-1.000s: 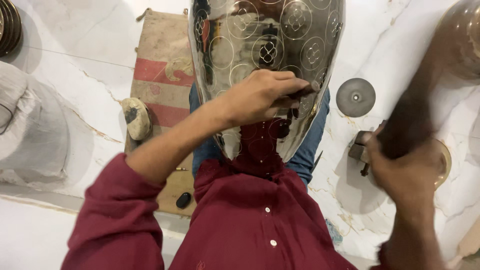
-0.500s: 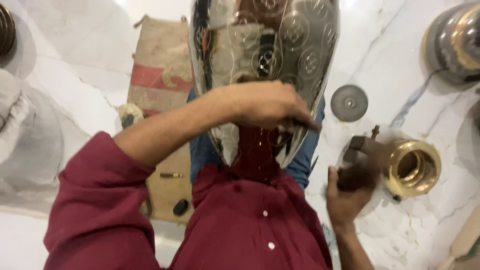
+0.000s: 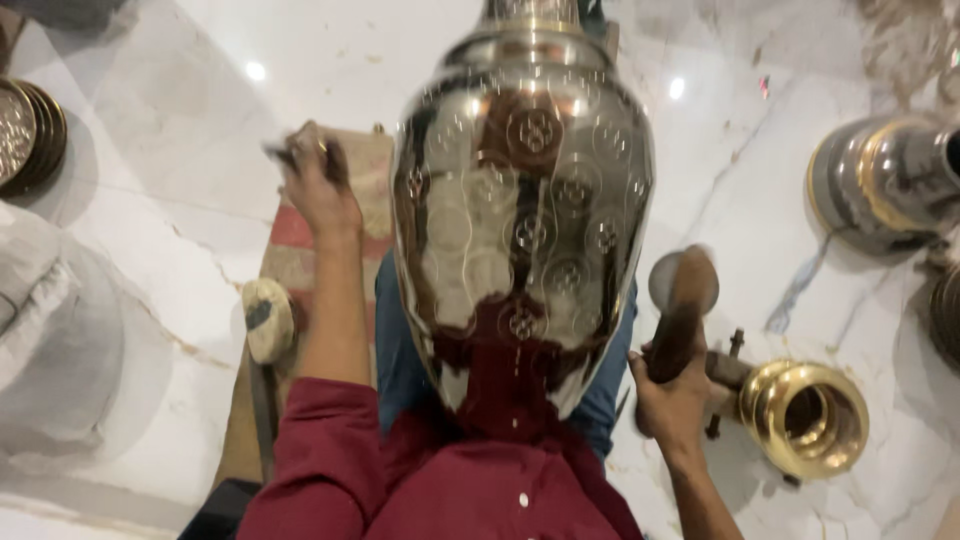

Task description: The person sits on the floor with a large engraved metal vase held between the legs and hammers a punch against the vase surface with a wooden mallet, repositioning the punch to work the patterned design across the vase body.

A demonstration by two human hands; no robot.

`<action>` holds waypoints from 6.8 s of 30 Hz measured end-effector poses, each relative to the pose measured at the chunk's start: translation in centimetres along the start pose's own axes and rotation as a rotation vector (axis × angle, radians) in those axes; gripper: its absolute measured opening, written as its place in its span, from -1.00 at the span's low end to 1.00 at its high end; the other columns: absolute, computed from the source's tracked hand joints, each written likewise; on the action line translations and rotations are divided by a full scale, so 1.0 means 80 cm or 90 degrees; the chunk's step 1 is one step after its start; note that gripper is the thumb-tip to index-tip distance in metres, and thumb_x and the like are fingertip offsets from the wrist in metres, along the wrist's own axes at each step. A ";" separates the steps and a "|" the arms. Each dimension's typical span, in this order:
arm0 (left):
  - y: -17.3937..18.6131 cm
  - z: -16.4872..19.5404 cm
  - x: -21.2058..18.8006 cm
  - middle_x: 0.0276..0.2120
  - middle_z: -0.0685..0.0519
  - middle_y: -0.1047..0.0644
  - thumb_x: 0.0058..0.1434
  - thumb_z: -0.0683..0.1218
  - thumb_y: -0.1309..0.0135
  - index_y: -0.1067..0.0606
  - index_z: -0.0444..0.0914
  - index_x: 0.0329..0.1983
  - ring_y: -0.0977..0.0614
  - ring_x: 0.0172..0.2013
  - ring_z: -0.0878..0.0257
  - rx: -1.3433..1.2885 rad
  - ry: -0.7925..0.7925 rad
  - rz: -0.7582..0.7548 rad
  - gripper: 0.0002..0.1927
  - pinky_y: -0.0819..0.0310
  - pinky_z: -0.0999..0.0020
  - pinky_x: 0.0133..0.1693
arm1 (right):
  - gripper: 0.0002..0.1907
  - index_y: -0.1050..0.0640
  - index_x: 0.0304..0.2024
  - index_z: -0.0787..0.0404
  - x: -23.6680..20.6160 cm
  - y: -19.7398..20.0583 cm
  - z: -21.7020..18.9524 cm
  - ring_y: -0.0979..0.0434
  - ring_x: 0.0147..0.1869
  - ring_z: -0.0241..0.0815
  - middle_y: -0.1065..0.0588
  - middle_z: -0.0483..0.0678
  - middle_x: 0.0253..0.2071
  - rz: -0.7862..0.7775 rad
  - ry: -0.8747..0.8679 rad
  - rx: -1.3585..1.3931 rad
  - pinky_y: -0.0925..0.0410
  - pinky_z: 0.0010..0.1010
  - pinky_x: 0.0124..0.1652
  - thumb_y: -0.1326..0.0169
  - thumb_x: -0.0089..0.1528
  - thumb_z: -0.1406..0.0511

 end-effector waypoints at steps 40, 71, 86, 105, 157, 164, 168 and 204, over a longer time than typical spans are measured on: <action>0.019 0.020 -0.037 -0.16 0.00 -0.57 0.44 -0.25 -0.05 -0.30 -0.21 0.15 -0.70 -0.12 0.16 0.197 0.023 -0.097 -0.71 -0.66 0.41 -0.19 | -0.60 -0.43 0.10 0.41 0.065 -0.047 0.020 -0.62 0.02 -0.17 -0.60 0.05 -0.06 0.074 -0.045 0.299 -0.48 -0.31 0.10 -0.29 0.32 0.39; -0.185 -0.003 -0.196 0.03 -0.07 -0.62 0.24 -0.17 -0.18 -0.36 -0.23 0.34 -0.65 0.04 0.06 0.643 -0.049 -1.221 -0.42 -0.55 0.09 0.06 | -0.53 -0.49 0.08 0.15 -0.005 0.131 -0.168 -0.66 -0.15 0.14 -0.63 0.25 -0.18 0.036 0.074 -0.406 -0.46 -0.10 -0.11 -0.39 0.20 0.22; -0.071 0.003 -0.290 -0.19 -0.05 -0.59 0.46 -0.17 -0.13 -0.37 -0.30 0.17 -0.70 -0.24 0.19 0.536 -0.206 -0.385 -0.71 -0.62 0.29 -0.22 | -0.11 -0.02 0.60 -0.34 0.011 0.100 -0.433 -0.55 -0.44 -0.25 -0.52 -0.07 -0.34 -0.286 0.637 -1.009 -0.50 -0.39 -0.43 -0.07 0.28 0.19; -0.144 -0.003 -0.214 -0.21 -0.03 -0.59 0.31 -0.15 -0.20 -0.46 -0.19 0.27 -0.66 -0.24 0.13 0.717 -0.123 -1.064 -0.55 -0.59 0.18 -0.13 | -0.22 -0.34 0.47 0.02 0.001 0.134 -0.248 -0.55 -0.35 0.07 -0.52 0.10 -0.31 -0.027 0.407 -0.600 -0.45 -0.19 -0.27 -0.29 0.21 0.30; -0.096 0.019 -0.244 -0.16 0.00 -0.59 0.44 -0.16 -0.13 -0.40 -0.23 0.21 -0.72 -0.16 0.20 0.591 -0.188 -0.566 -0.69 -0.64 0.28 -0.16 | -0.20 -0.37 0.47 -0.03 0.076 0.111 -0.386 -0.44 -0.41 -0.11 -0.44 0.07 -0.39 -0.239 0.579 -0.640 -0.37 -0.29 -0.40 -0.15 0.15 0.45; -0.080 0.010 -0.275 -0.21 0.01 -0.57 0.48 -0.17 -0.16 -0.39 -0.26 0.06 -0.69 -0.27 0.20 0.552 -0.213 -0.381 -0.79 -0.60 0.33 -0.22 | -0.26 -0.23 0.53 -0.26 0.050 0.071 -0.433 -0.36 -0.58 -0.26 -0.42 -0.04 -0.45 -0.234 0.657 -0.861 -0.35 -0.39 -0.48 -0.09 0.31 0.26; -0.067 0.001 -0.281 -0.23 -0.07 -0.57 0.41 -0.19 -0.14 -0.38 -0.36 0.14 -0.66 -0.28 0.17 0.590 -0.202 -0.332 -0.70 -0.54 0.29 -0.27 | -0.18 -0.17 0.53 -0.26 0.043 0.073 -0.435 -0.36 -0.56 -0.28 -0.41 -0.06 -0.45 -0.189 0.813 -0.994 -0.36 -0.45 -0.49 -0.12 0.25 0.30; -0.087 -0.004 -0.267 -0.17 0.00 -0.63 0.48 -0.19 -0.17 -0.46 -0.21 0.09 -0.73 -0.22 0.19 0.618 -0.216 -0.489 -0.81 -0.66 0.32 -0.19 | -0.29 -0.34 0.51 -0.26 0.085 0.098 -0.385 -0.53 -0.51 -0.15 -0.49 0.00 -0.43 -0.206 0.734 -0.782 -0.46 -0.32 -0.45 -0.10 0.31 0.30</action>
Point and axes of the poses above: each hand's wrist, its own x-axis towards the middle knuckle, its own y-axis out of the back of the hand, z = x × y, the point moved 2 cm from there along x, towards the middle knuckle
